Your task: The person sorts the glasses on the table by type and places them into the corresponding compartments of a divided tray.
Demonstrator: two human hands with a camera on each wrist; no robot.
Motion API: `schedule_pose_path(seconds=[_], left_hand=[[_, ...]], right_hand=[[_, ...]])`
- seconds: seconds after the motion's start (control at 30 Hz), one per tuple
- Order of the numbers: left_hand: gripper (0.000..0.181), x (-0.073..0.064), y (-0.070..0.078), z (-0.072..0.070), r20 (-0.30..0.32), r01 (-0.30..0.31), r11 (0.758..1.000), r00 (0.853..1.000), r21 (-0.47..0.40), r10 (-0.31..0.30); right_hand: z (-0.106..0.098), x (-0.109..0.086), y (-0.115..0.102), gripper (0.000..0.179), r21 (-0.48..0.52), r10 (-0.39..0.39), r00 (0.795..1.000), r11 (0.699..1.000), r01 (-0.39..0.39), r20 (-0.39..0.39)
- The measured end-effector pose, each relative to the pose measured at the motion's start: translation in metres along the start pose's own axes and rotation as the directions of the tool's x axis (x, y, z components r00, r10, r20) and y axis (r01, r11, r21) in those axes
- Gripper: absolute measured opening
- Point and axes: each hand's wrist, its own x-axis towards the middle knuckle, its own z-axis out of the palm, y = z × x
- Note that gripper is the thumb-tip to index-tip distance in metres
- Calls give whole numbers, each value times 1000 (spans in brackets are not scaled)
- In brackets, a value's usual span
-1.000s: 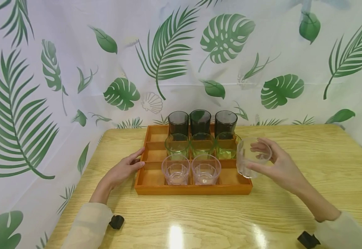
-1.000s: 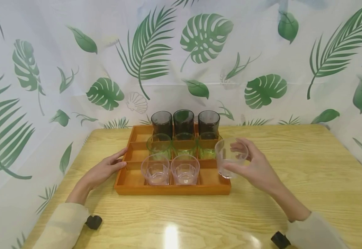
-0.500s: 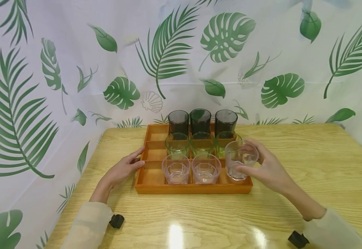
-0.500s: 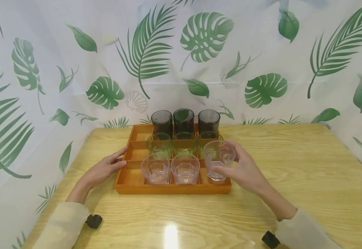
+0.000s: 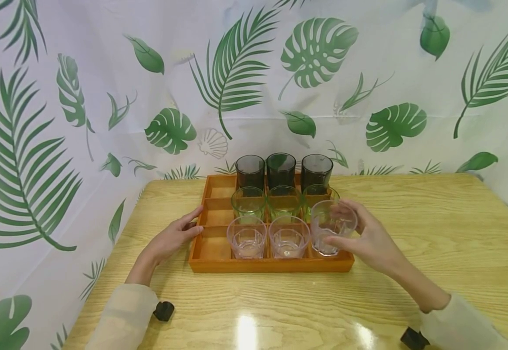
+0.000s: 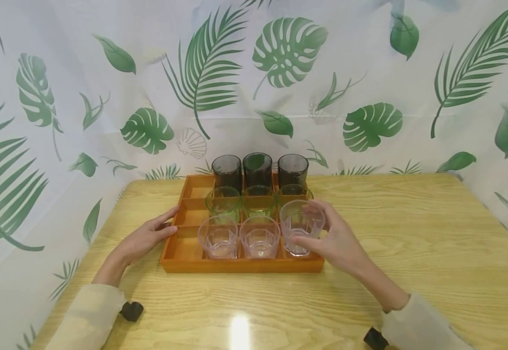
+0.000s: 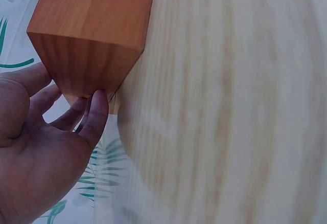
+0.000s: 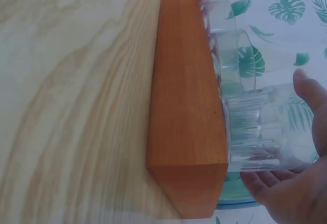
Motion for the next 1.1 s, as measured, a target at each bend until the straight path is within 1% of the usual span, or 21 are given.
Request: schedule_pose_path(seconds=[0.17, 0.4, 0.47, 0.57, 0.7, 0.77, 1.1], left_hand=[[66, 0, 0, 0, -1, 3, 1000, 1000, 10, -3], [66, 1, -3, -1, 3, 3, 1000, 1000, 11, -3], [66, 1, -3, -1, 1, 4, 1000, 1000, 10, -4], [65, 1, -3, -1, -2, 3, 1000, 1000, 13, -3], [66, 1, -2, 0, -4, 8, 1000, 1000, 21, -8], [66, 0, -2, 0, -5, 12, 1000, 1000, 21, -12], [66, 0, -1, 0, -4, 17, 1000, 1000, 17, -17]], right_hand=[[2, -3, 2, 80, 1, 28, 1000, 1000, -28, 9], [3, -6, 7, 83, 10, 42, 999, 999, -42, 24], [2, -7, 8, 84, -10, 58, 998, 998, -58, 32], [1, -8, 11, 87, -64, 87, 995, 994, -83, 54], [2, -10, 16, 95, -158, 126, 988, 981, -112, 85], [3, -11, 18, 98, -182, 134, 987, 976, -115, 93], [3, -12, 18, 103, -194, 138, 986, 974, -119, 88]])
